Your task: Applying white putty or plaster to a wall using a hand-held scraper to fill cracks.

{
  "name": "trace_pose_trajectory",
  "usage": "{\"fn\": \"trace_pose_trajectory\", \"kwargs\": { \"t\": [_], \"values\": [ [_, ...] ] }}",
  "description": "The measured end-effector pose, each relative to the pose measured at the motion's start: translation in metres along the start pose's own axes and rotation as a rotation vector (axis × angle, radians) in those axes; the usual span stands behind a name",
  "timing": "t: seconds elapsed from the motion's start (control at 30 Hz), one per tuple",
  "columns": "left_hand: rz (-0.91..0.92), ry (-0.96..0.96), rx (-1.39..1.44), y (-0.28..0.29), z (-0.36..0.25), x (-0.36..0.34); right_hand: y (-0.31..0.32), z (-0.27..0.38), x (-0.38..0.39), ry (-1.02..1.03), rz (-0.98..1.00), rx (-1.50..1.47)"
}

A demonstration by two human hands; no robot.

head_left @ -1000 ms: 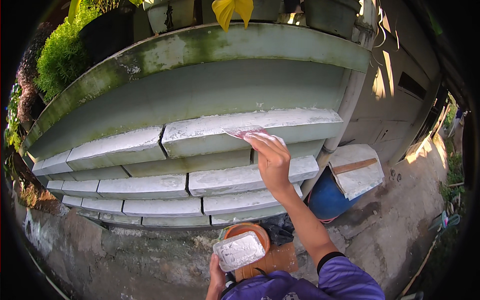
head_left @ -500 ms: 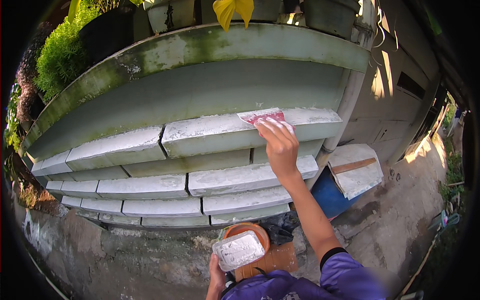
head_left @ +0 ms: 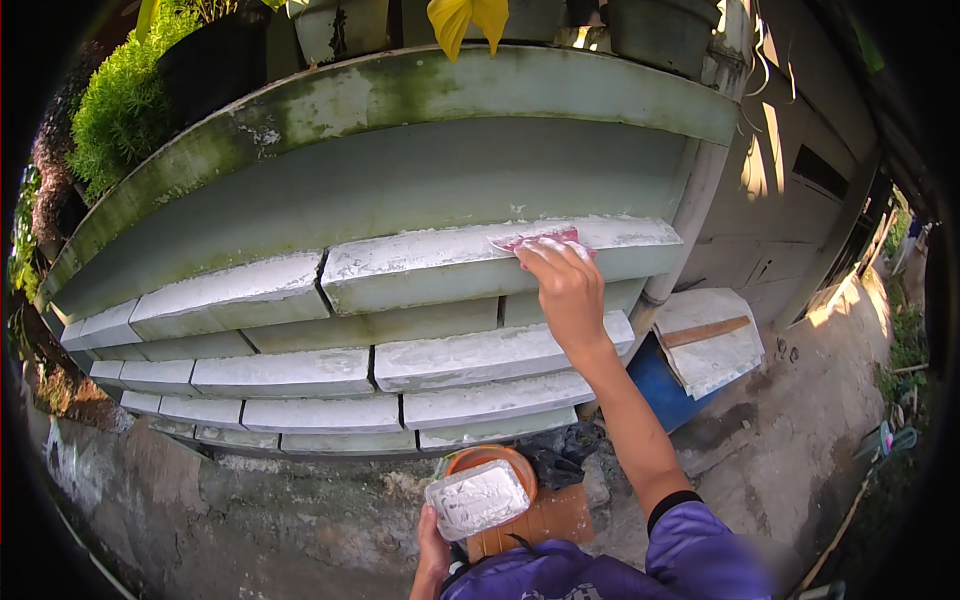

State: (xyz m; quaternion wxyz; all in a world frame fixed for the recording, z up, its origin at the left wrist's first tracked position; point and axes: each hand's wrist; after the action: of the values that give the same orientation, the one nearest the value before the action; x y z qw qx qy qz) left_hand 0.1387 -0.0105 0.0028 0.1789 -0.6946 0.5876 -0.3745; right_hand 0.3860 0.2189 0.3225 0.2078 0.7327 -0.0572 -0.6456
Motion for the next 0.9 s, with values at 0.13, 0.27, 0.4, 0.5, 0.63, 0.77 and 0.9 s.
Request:
{"fn": "trace_pose_trajectory", "kwargs": {
  "t": [0.13,0.27,0.4,0.5,0.63,0.77,0.9],
  "values": [
    [-0.003,0.001,0.010,0.003,0.003,0.000,-0.021,-0.003,0.015,0.024,0.140,-0.060],
    [0.003,0.022,0.074,0.006,-0.002,0.003,-0.003,0.012,0.021,0.065,0.067,-0.025],
    [0.002,0.032,0.102,0.002,-0.004,0.005,-0.001,0.015,0.002,0.022,0.048,-0.007],
    [0.008,0.031,0.104,-0.004,-0.008,0.006,-0.023,0.014,-0.001,0.044,0.082,-0.077],
    [0.010,-0.002,0.095,0.003,-0.008,0.004,-0.012,0.031,0.005,0.048,0.112,-0.074],
    [-0.014,-0.008,0.113,-0.002,-0.015,0.008,-0.001,0.048,-0.004,0.062,0.082,-0.110],
    [-0.023,-0.029,0.107,0.000,-0.018,0.007,-0.030,0.060,-0.017,0.121,-0.001,-0.120]
  ]
}}
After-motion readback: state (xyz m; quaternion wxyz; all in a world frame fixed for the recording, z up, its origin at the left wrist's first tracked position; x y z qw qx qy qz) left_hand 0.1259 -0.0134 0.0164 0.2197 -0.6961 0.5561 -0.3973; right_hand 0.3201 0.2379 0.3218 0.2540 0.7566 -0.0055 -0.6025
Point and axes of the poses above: each hand's wrist, its own x-axis away from the middle knuckle, its own y-axis out of the back of the hand, z = x × y, and after that the axes turned 12 degrees about x, right-handed
